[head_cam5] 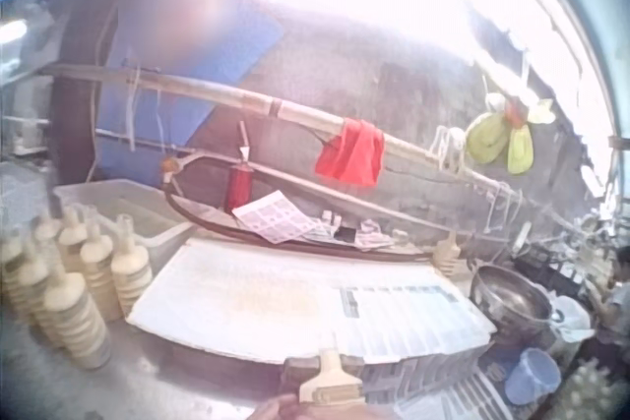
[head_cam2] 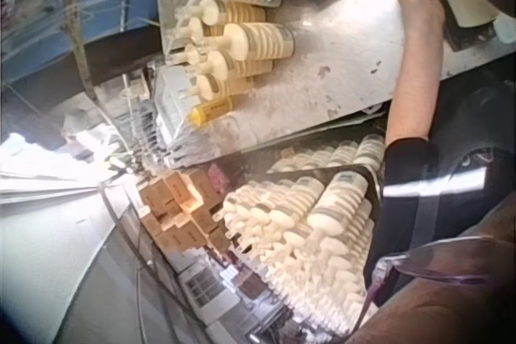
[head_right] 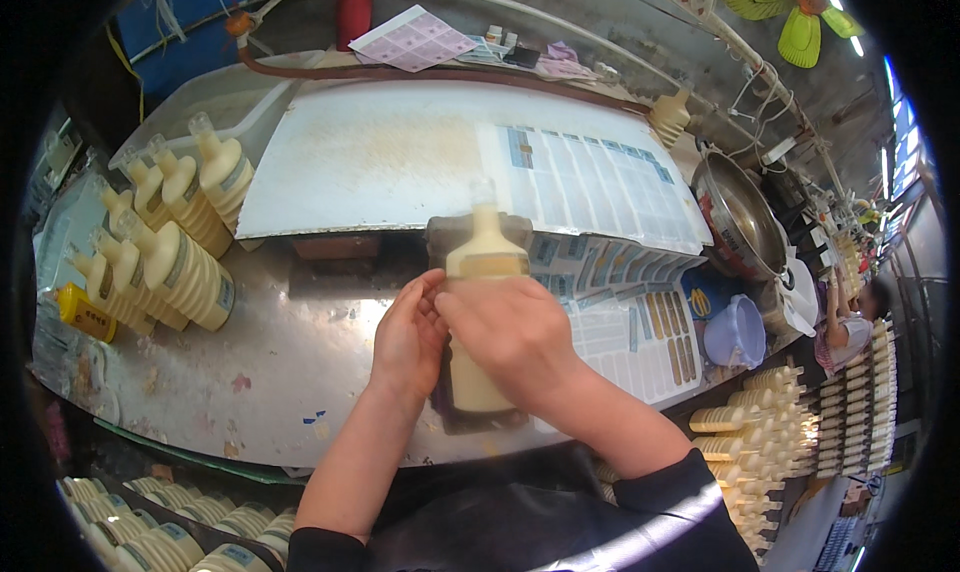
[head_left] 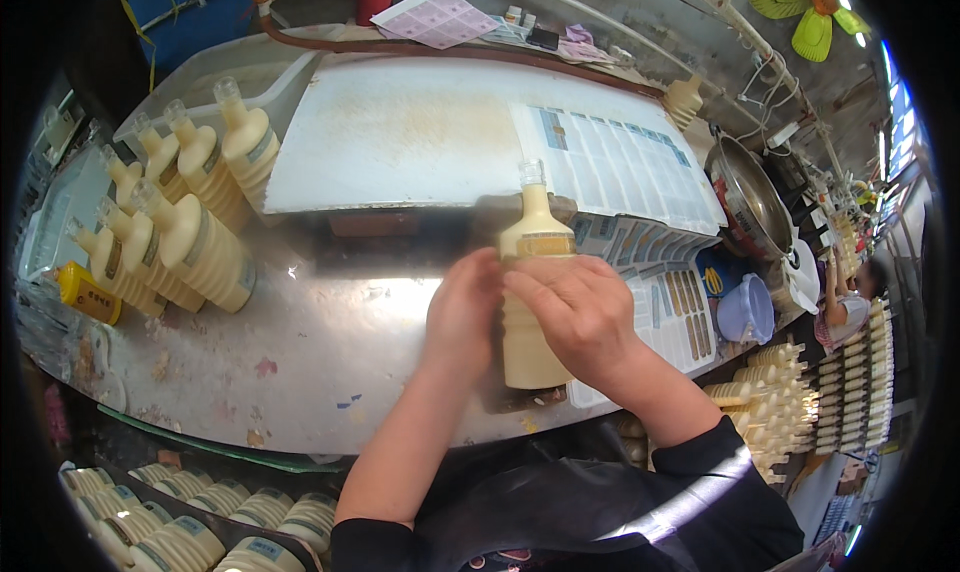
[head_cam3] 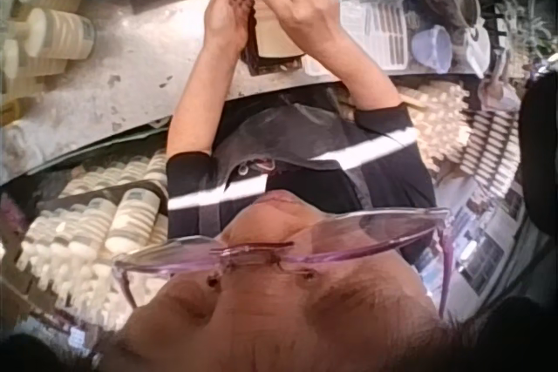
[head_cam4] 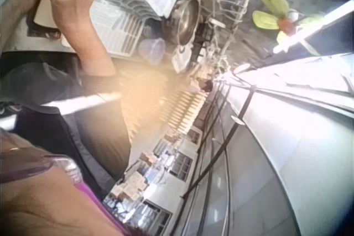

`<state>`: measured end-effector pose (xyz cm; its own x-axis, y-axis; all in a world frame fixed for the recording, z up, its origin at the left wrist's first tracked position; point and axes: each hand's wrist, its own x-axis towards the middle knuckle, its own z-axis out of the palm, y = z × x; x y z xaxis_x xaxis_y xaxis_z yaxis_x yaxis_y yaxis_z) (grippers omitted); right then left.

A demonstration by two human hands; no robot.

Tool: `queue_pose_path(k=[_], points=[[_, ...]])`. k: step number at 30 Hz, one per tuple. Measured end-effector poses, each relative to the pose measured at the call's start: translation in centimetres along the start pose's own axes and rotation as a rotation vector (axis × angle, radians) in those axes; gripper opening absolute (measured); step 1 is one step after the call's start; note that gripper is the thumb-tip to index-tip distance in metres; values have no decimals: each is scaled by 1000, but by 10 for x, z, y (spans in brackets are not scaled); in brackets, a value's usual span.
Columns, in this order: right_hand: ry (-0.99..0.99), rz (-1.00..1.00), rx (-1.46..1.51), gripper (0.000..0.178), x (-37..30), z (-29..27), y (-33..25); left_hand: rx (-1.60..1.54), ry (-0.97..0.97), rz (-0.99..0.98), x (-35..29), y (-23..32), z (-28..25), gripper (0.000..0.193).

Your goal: The person repeatedly applies rectangular labels to the necks of cream-colored plastic bottles. They pick up a bottle, smooth a label onto its surface, and place it aside, then repeat the process with another bottle.

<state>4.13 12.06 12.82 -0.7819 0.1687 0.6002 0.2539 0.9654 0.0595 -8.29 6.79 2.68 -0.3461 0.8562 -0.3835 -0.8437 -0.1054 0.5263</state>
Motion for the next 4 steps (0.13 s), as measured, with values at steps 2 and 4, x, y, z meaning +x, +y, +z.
queue_pose_path(k=[2, 4], points=[[-5, 20, -41, 28, 0, 5, -1, -50, -22, -1, 2, -3, -6, 34], [-91, 45, -55, 30, -2, 7, -5, -82, -38, -14, 3, -6, -10, 36]])
